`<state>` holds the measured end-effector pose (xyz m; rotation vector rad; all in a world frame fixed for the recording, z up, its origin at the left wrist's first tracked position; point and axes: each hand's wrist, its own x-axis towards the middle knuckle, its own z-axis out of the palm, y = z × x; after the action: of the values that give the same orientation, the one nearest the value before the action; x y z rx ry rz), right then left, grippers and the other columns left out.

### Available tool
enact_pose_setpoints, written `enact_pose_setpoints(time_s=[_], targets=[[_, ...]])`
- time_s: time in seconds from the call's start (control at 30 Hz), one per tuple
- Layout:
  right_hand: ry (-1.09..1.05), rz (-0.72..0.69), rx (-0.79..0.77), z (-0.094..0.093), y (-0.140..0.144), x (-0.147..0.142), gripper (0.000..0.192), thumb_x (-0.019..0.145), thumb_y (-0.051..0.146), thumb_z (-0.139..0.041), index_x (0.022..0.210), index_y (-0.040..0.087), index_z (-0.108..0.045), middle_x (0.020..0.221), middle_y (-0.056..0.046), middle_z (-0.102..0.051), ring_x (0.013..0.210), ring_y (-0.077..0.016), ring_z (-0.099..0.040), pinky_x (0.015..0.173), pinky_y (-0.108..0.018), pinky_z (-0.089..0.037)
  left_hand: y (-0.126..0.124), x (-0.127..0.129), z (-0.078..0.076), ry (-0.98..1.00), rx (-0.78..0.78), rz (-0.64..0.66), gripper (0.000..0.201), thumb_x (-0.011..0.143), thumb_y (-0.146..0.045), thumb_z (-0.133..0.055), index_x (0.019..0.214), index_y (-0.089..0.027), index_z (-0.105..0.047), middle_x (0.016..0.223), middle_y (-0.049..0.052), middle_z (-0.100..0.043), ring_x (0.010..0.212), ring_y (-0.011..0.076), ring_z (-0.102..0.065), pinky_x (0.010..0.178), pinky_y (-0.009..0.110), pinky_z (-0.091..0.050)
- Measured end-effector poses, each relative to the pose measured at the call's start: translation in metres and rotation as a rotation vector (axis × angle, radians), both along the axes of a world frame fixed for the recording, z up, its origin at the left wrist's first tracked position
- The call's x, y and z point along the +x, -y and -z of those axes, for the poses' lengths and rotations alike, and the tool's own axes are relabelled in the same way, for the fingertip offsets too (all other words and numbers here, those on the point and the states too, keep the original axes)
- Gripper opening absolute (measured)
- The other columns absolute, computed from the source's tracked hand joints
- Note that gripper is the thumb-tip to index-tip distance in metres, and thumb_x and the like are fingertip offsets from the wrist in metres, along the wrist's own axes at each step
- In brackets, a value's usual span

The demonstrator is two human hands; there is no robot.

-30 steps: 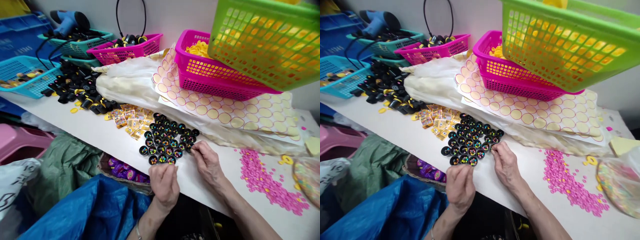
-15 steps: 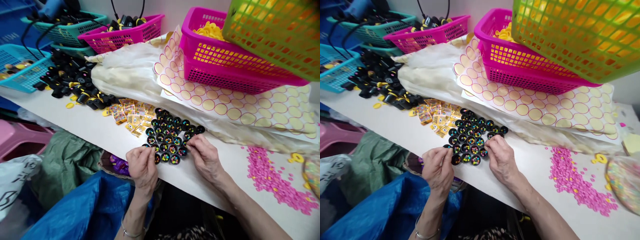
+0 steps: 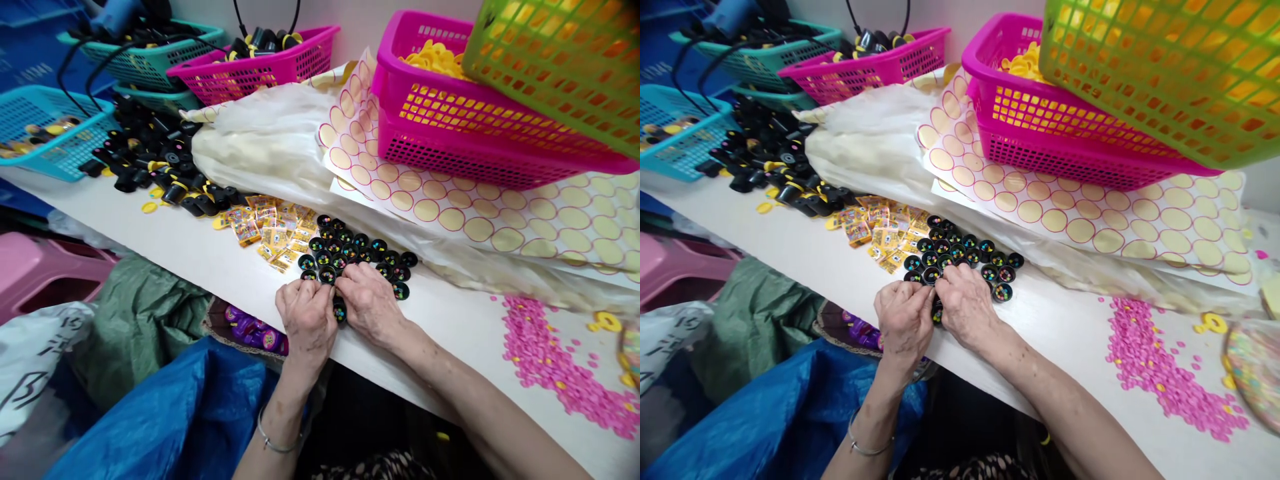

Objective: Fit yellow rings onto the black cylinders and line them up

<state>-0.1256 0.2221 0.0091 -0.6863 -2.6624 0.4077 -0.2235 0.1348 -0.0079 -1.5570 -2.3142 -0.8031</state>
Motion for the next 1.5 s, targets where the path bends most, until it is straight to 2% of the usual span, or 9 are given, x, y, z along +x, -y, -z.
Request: enact_pose_setpoints(time_s=[0.23, 0.37, 0.47, 0.53, 0.63, 0.73, 0.83, 1.03, 1.5], targets=[[-0.333, 0.08, -0.207, -0.015, 0.002, 0.031, 0.015, 0.086, 0.015, -0.045, 0.084, 0.019, -0.06, 0.078, -0.005, -0.054, 0.076, -0.0169, -0.047, 0.069, -0.031, -0.04, -0.001, -0.008, 0.004, 0.074, 0.186, 0.024, 0.01, 0.08, -0.02, -0.056, 0.079, -0.018, -0.066, 0.072, 0.004, -0.061, 0.082, 0.0187, -0.048, 0.077, 0.033, -0.04], [-0.501, 0.239, -0.277, -0.02, 0.021, 0.083, 0.013, 0.084, 0.011, -0.048, 0.085, 0.018, -0.059, 0.077, -0.004, -0.052, 0.076, -0.0158, -0.05, 0.068, -0.03, -0.042, 0.001, -0.014, 0.001, 0.005, 0.291, 0.048, 0.006, 0.077, -0.017, -0.059, 0.075, -0.017, -0.064, 0.072, 0.004, -0.061, 0.076, 0.0181, -0.051, 0.077, 0.034, -0.041], [-0.543, 0.421, -0.276, -0.01, 0.046, 0.135, 0.013, 0.084, 0.01, -0.046, 0.083, 0.017, -0.057, 0.074, -0.004, -0.05, 0.073, -0.0148, -0.05, 0.064, -0.029, -0.041, 0.003, -0.006, -0.003, -0.057, 0.405, 0.057, 0.004, 0.072, -0.015, -0.063, 0.075, -0.017, -0.064, 0.072, 0.005, -0.06, 0.072, 0.0186, -0.054, 0.075, 0.036, -0.042], [-0.542, 0.564, -0.267, 0.003, 0.061, 0.172, 0.014, 0.084, 0.011, -0.045, 0.078, 0.017, -0.056, 0.072, -0.003, -0.048, 0.07, -0.014, -0.049, 0.062, -0.028, -0.04, 0.001, 0.01, -0.004, -0.081, 0.521, 0.101, 0.011, 0.068, -0.014, -0.066, 0.079, -0.015, -0.065, 0.074, 0.007, -0.06, 0.074, 0.0205, -0.055, 0.074, 0.037, -0.043], [-0.536, 0.772, -0.183, 0.023, 0.074, 0.23, 0.014, 0.084, 0.011, -0.045, 0.077, 0.017, -0.055, 0.073, -0.003, -0.049, 0.071, -0.014, -0.049, 0.064, -0.028, -0.04, -0.005, 0.057, -0.004, -0.082, 0.622, 0.389, 0.021, 0.063, -0.01, -0.069, 0.082, -0.016, -0.064, 0.076, 0.007, -0.061, 0.069, 0.0181, -0.056, 0.067, 0.032, -0.045], [-0.544, 0.926, -0.098, 0.038, 0.076, 0.28, 0.014, 0.084, 0.011, -0.044, 0.078, 0.018, -0.056, 0.076, -0.003, -0.05, 0.074, -0.0144, -0.05, 0.067, -0.028, -0.04, -0.011, 0.118, 0.002, 0.097, 0.519, 0.709, 0.023, 0.067, -0.008, -0.066, 0.088, -0.017, -0.061, 0.08, 0.006, -0.062, 0.071, 0.0163, -0.057, 0.067, 0.029, -0.047], [-0.55, 1.013, -0.036, 0.047, 0.071, 0.312, 0.016, 0.084, 0.012, -0.042, 0.077, 0.018, -0.056, 0.075, -0.003, -0.05, 0.073, -0.0144, -0.05, 0.068, -0.028, -0.04, -0.02, 0.169, 0.018, 0.243, 0.25, 0.921, 0.017, 0.076, -0.013, -0.058, 0.092, -0.018, -0.06, 0.089, 0.007, -0.062, 0.079, 0.0175, -0.058, 0.072, 0.03, -0.049], [-0.459, 1.016, 0.015, 0.053, 0.069, 0.328, 0.016, 0.084, 0.014, -0.041, 0.078, 0.018, -0.056, 0.076, -0.004, -0.05, 0.073, -0.0144, -0.05, 0.068, -0.026, -0.041, -0.037, 0.207, 0.04, 0.469, -0.008, 0.731, 0.015, 0.078, -0.029, -0.055, 0.085, -0.018, -0.062, 0.09, 0.005, -0.061, 0.082, 0.0173, -0.06, 0.073, 0.029, -0.049], [-0.243, 0.98, 0.149, 0.061, 0.075, 0.331, 0.019, 0.085, 0.014, -0.042, 0.069, 0.017, -0.049, 0.074, -0.004, -0.048, 0.072, -0.0161, -0.046, 0.065, -0.026, -0.036, -0.03, 0.217, 0.025, 0.568, -0.124, 0.575, 0.011, 0.072, -0.029, -0.058, 0.07, -0.018, -0.06, 0.081, 0.001, -0.057, 0.068, 0.0123, -0.054, 0.064, 0.024, -0.044]])
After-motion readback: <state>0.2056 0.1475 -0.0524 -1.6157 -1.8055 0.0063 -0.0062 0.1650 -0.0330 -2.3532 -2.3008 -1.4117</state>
